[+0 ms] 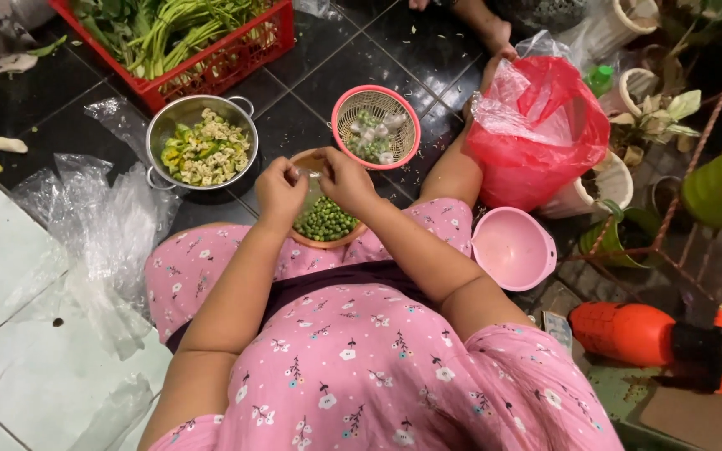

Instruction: The person sorts and packs green peas by hand into small clear plastic bags, taking them from a wooden bowl while sitting on the floor surrounded by other food items.

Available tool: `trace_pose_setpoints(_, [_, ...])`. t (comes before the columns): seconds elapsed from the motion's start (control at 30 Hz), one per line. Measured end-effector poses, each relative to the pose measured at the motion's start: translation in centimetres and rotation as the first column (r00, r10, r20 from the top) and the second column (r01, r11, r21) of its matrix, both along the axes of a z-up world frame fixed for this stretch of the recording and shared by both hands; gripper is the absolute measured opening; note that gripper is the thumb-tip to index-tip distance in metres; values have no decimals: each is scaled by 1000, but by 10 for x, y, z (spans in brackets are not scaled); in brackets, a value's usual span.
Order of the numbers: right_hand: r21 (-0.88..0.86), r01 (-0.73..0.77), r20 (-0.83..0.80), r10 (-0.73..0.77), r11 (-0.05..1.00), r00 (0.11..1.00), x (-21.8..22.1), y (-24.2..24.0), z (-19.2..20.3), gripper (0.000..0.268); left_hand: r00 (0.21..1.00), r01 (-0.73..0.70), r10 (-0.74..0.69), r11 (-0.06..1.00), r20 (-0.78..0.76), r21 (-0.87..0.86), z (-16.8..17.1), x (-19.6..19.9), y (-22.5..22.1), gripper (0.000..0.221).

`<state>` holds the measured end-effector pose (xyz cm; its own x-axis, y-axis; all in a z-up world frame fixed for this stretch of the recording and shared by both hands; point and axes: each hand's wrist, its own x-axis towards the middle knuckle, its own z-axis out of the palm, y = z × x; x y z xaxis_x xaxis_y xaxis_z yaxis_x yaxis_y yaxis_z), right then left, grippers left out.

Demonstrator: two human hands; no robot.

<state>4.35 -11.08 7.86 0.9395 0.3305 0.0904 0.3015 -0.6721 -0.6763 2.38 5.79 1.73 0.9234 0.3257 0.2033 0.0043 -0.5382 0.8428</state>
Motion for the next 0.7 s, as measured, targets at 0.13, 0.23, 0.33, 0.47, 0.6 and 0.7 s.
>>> trace_pose_setpoints(0.13, [-37,-121,4,121,992,993,3,2,20,26,995,100,-100,995,28,19,34,-7,-2,20])
trace_pose_setpoints(0.23, [-71,-66,2,66,995,998,38,-14,-24,14,989,143,-144,988,-35,-52,20,9,4,19])
trace_pose_setpoints(0.33, [76,-31,-21,32,997,999,51,-22,-42,11,960,233,-257,954,-113,-187,-3,21,14,27])
trace_pose_setpoints(0.47, [319,16,-134,28,948,991,46,-19,-22,10,963,235,-245,967,-112,-96,36,18,28,22])
trace_pose_setpoints(0.6, [445,-14,-161,95,896,982,36,-13,-14,11,999,34,-36,998,-27,-61,56,19,28,15])
trace_pose_setpoints(0.7, [502,-26,-149,116,864,982,16,1,5,20,999,-37,35,911,-14,-411,52,25,18,13])
